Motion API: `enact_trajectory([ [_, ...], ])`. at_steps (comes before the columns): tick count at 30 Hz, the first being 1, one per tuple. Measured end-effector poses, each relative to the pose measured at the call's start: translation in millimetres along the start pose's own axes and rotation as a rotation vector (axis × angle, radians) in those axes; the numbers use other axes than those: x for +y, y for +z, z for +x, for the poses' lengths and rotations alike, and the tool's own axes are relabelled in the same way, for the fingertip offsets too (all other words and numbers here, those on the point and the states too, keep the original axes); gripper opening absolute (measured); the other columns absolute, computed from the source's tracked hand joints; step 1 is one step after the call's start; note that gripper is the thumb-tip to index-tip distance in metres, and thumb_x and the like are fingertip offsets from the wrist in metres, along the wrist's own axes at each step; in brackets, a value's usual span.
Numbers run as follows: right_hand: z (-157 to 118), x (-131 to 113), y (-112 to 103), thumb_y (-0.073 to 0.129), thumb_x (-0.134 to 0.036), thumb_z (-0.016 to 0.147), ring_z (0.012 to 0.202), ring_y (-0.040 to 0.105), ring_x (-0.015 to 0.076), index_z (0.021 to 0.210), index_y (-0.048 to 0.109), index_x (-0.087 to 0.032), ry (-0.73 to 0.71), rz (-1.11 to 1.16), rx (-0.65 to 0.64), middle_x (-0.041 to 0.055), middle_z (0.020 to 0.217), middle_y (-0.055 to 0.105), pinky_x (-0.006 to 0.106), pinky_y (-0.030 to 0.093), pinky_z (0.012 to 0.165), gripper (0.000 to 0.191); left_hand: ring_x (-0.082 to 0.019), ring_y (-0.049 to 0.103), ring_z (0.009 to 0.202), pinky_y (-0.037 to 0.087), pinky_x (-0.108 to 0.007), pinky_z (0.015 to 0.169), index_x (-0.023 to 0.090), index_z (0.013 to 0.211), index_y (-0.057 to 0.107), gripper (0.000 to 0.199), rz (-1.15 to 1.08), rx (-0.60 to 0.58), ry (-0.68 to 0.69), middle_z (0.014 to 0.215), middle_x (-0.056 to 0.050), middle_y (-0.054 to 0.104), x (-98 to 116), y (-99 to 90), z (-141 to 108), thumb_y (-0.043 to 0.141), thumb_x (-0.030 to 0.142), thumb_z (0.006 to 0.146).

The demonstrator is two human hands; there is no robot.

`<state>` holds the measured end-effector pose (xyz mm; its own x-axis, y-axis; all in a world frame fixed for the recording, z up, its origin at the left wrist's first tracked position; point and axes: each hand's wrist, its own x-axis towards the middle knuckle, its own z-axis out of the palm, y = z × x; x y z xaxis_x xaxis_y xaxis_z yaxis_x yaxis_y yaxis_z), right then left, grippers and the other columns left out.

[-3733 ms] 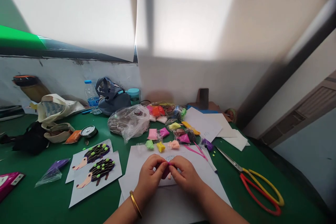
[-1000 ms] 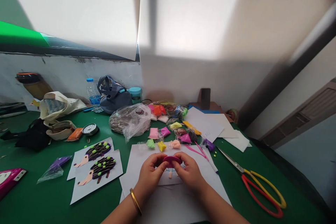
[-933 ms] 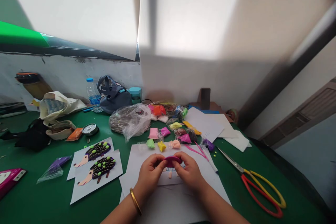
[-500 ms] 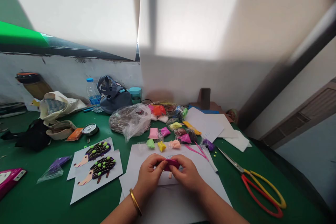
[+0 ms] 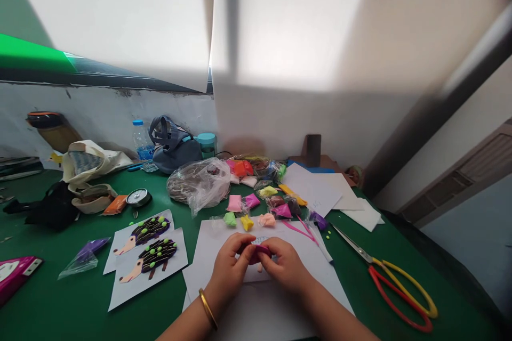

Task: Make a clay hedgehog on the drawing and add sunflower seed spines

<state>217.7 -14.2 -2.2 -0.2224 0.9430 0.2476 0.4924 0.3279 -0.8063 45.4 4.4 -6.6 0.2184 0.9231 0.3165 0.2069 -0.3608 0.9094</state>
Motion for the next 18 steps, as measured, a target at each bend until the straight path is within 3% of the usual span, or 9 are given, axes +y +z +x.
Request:
enact_trajectory([
  [4, -1.0, 2.0, 2.9, 0.057, -0.017, 0.082, 0.069, 0.056, 0.0153, 0.074, 0.067, -0.02, -0.039, -0.063, -0.003, -0.0003, 0.072, 0.064, 0.025, 0.04, 0.065, 0.013, -0.019, 0.061, 0.075, 0.051, -0.031, 0.071, 0.021, 0.084, 0.072, 0.022, 0.052, -0.074, 0.0, 0.08, -0.005, 0.066, -0.7, 1.3, -1.3, 0.061, 0.04, 0.087],
  [7, -1.5, 1.9, 4.5, 0.058, -0.017, 0.082, 0.07, 0.056, 0.0149, 0.074, 0.067, -0.021, -0.046, -0.052, -0.003, -0.0009, 0.073, 0.064, 0.025, 0.04, 0.065, 0.012, -0.019, 0.06, 0.073, 0.05, -0.029, 0.068, 0.02, 0.077, 0.068, 0.027, 0.021, -0.051, -0.059, 0.077, -0.005, 0.064, -3.0, 3.1, -2.0, 0.057, 0.042, 0.089],
  [12, -1.4, 2.0, 6.0, 0.058, -0.016, 0.08, 0.066, 0.054, 0.0143, 0.067, 0.062, -0.02, -0.042, -0.062, 0.013, -0.0015, 0.068, 0.06, 0.024, 0.038, 0.062, 0.014, -0.019, 0.062, 0.077, 0.051, -0.029, 0.069, 0.02, 0.089, 0.071, 0.024, -0.036, -0.062, -0.057, 0.085, -0.006, 0.065, -2.6, 3.5, -1.2, 0.062, 0.042, 0.086],
  [18, -1.8, 1.1, 3.5, 0.056, -0.02, 0.085, 0.07, 0.057, 0.015, 0.075, 0.067, -0.021, -0.078, -0.025, -0.001, -0.0005, 0.073, 0.064, 0.025, 0.04, 0.066, 0.015, -0.019, 0.06, 0.072, 0.049, -0.029, 0.067, 0.019, 0.074, 0.068, 0.027, -0.017, -0.023, -0.071, 0.076, -0.005, 0.063, 0.0, 2.2, 0.9, 0.059, 0.041, 0.087],
])
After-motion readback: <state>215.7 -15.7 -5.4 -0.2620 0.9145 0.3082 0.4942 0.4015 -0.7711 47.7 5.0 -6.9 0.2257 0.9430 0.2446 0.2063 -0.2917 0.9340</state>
